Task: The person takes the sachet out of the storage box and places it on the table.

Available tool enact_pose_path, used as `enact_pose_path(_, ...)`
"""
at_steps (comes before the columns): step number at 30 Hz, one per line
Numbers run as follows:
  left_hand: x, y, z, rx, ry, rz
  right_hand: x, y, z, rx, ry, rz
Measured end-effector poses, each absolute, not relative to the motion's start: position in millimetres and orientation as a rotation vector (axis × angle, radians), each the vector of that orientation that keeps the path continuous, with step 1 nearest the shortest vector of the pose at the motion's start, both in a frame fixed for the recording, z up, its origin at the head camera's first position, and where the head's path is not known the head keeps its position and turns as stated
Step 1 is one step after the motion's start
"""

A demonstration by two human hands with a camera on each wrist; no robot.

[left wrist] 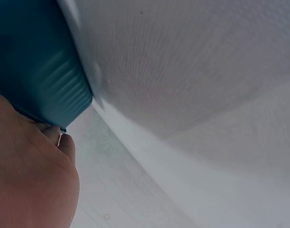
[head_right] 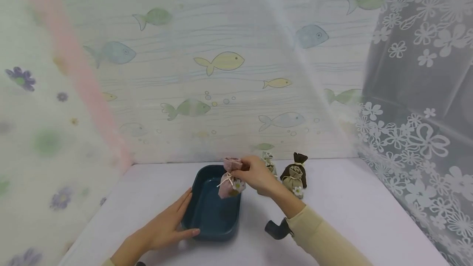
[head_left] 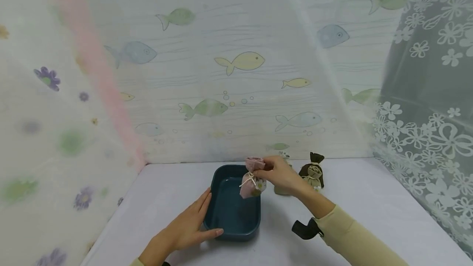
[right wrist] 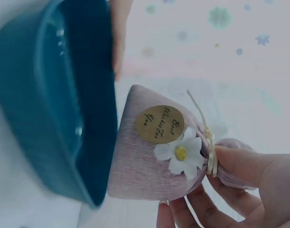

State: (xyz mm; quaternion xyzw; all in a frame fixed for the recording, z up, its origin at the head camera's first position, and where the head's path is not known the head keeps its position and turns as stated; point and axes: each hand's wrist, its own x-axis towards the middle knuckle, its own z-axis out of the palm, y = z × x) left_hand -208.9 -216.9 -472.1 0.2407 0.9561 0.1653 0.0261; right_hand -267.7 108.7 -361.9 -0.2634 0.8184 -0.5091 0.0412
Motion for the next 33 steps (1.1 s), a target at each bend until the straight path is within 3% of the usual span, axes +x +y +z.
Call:
enact_pose_path(17,-207.2,-220.5,-463.7,0.729,2.965,0.470,-253.6,182.5,-392.5,-0.417,2.638,-1.497)
enact_pose_path(28,-207.0,-218.2,-463.6,0.724,2.922,0.517,-254.4,196.1,-429.8,-0.453,2.615,-1.485)
enact_pose_path(33,-207.3,-222.6,-462.4,0.666,2.898,0.634,-249.3,205.6,-425.8,-0.518,2.620,-1.412)
